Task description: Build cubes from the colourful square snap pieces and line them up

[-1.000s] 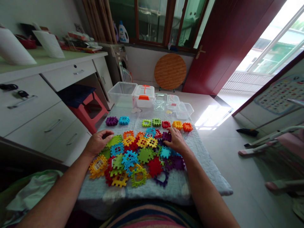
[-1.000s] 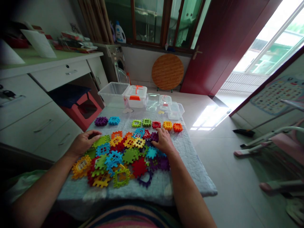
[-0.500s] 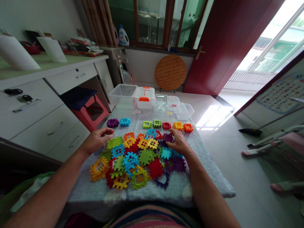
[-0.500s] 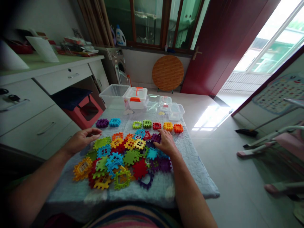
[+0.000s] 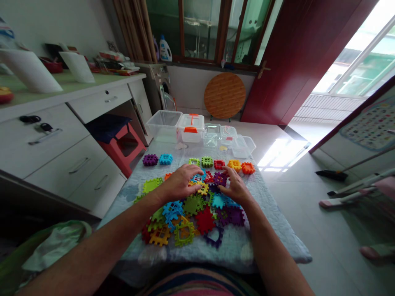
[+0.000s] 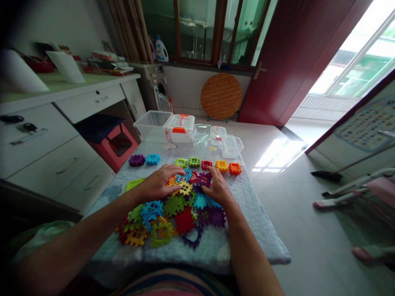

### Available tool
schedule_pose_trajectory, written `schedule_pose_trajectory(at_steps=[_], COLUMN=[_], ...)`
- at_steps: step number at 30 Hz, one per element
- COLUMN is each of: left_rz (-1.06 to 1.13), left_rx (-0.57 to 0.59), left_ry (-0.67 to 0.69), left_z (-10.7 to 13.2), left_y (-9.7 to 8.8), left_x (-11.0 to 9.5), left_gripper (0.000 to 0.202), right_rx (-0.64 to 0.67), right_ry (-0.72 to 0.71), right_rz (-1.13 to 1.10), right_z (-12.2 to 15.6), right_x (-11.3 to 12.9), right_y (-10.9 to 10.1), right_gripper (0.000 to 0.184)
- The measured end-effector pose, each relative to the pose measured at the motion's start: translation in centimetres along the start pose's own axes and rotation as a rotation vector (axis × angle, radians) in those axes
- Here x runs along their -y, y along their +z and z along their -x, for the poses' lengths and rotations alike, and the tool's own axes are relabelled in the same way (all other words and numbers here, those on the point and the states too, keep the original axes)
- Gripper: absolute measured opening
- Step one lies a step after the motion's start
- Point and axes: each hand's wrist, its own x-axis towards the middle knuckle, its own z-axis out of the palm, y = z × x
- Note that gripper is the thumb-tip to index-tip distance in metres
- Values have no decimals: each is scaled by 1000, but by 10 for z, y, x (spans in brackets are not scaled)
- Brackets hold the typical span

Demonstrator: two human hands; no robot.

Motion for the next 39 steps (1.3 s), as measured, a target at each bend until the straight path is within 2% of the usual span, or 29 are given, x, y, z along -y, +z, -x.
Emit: schedule_pose_trajectory(at_steps=[2,5,8,11,20,24,26,28,30,33,36,39], left_rz=[-107,-226,-265,-275,-413,-421,-399,-365,-336,-317,-324,-342], left_rx=[69,186,255,271,273,239,200,147,93,-5,3,60], left_ry=[53,47,-6,-16,-36,-18,-30,-67,-130,-245,-383,-512], left_z=[-16,-36,-46,-49,-53,-52,-47,-40,-28,-6,16,30], left_y=[13,26,31,30,24,22,14,-3,-27,-69,-101,-115], left_x=[-8,-13,-15,-17,-33,-27,-15,4,32,83,132,164], left_gripper=[43,51,45,37,36,31,32,37,43,52,62,58], right_rx=[-6,-5,-9,-17,2,-6,-43,-97,-128,-127,-118,-97], right_ry=[-41,-82,-117,-133,-145,-153,-127,-84,-44,21,71,80], right_rz=[-42,-67,-70,-64,-107,-136,-132,-112,-99,-100,-97,-96], right_z=[1,2,3,3,3,5,6,7,7,7,6,5], right_x=[3,7,10,12,22,17,9,-1,-9,-16,-16,-13], right_y=[2,6,8,9,9,6,2,-3,-7,-11,-11,-8], right_gripper=[66,65,63,60,61,70,70,65,58,48,42,38])
